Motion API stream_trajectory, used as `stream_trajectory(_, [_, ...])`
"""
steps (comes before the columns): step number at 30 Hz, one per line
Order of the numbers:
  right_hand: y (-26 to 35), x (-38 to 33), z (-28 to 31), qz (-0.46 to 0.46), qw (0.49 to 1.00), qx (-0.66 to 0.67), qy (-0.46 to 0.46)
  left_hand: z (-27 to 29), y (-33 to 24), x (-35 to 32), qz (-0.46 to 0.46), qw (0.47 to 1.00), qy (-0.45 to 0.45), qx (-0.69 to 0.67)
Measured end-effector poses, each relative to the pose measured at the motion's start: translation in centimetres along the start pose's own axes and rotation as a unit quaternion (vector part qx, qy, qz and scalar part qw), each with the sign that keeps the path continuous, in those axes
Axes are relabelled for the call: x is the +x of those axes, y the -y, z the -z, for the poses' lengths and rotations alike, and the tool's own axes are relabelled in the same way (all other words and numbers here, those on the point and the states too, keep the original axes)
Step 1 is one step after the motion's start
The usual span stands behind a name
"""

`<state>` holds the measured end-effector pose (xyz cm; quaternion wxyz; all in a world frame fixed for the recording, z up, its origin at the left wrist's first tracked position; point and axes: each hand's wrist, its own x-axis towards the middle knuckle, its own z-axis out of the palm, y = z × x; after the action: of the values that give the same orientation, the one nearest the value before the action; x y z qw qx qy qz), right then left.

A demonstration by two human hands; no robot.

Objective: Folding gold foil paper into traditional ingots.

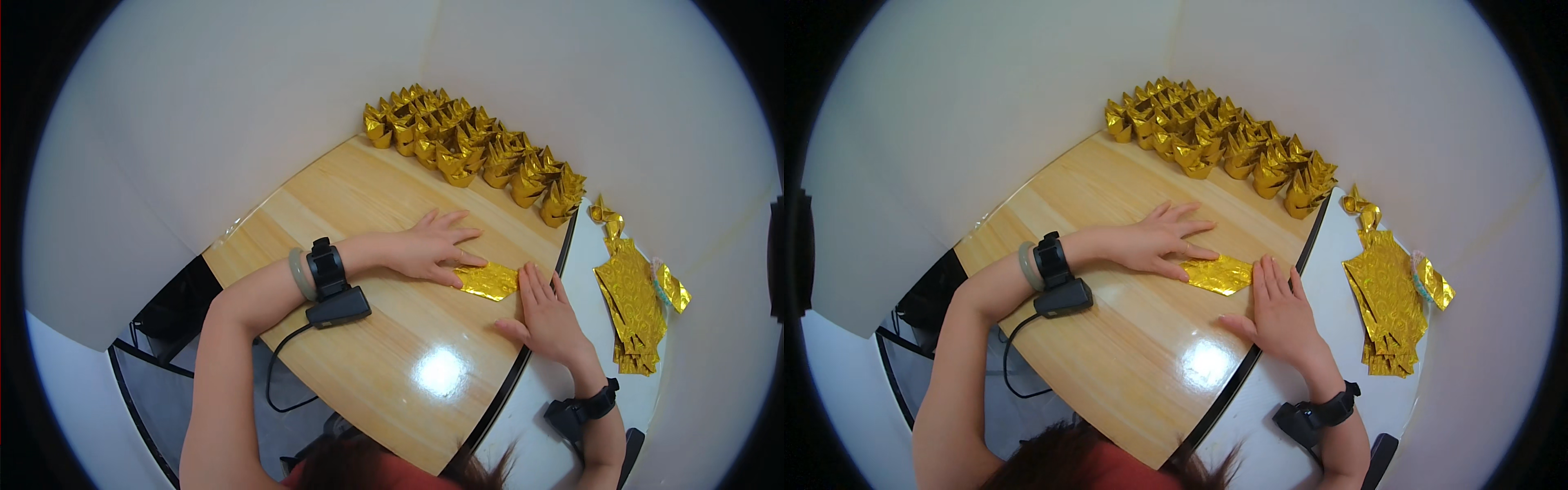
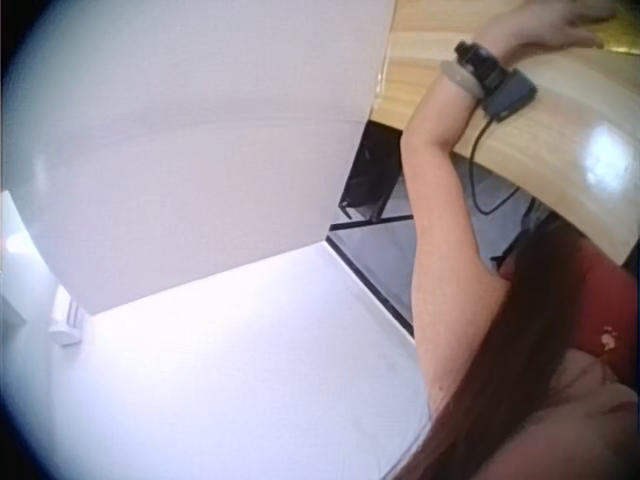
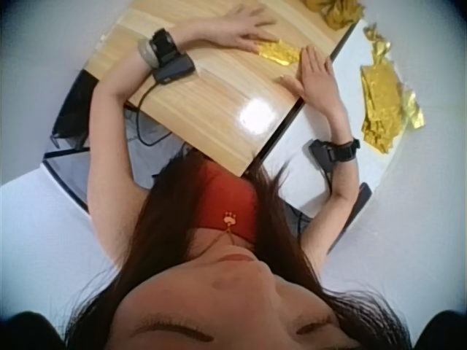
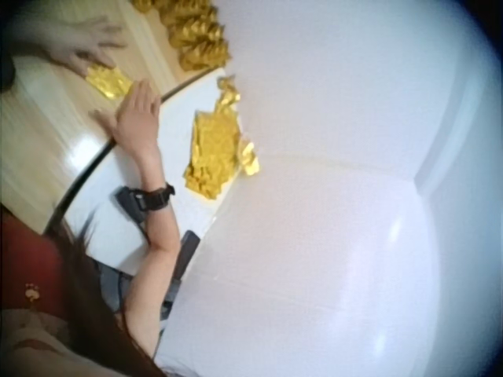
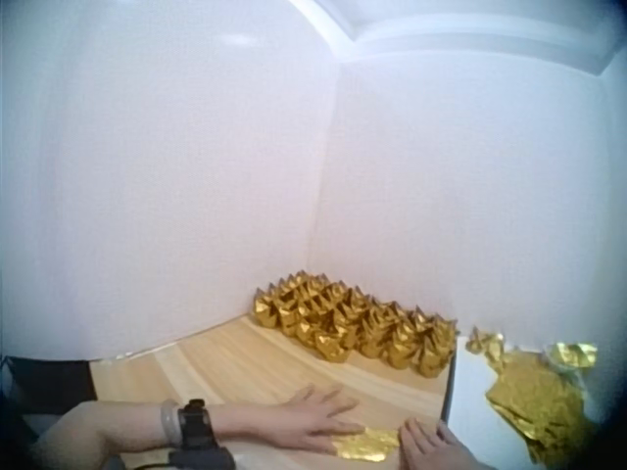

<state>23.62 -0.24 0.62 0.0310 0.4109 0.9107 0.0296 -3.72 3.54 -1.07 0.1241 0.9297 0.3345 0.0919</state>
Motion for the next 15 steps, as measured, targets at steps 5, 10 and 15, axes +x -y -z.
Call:
stream_trajectory(5, [1.1,0.5,0.5,0.04,0.998,0.001,-0.04,-0.5,-0.6,0.0,-0.017,1.0,-0.003,-0.003])
stream_trajectory(10, [-0.2,-0.1,0.1,0.04,0.996,0.074,-0.011,-0.1,-1.0,-0.1,-0.011,1.0,0.017,-0.002])
stream_trajectory(15, [-0.6,-0.2,-0.3,-0.003,0.999,0.027,-0.028,-0.3,-0.7,0.1,-0.014,1.0,0.021,-0.01])
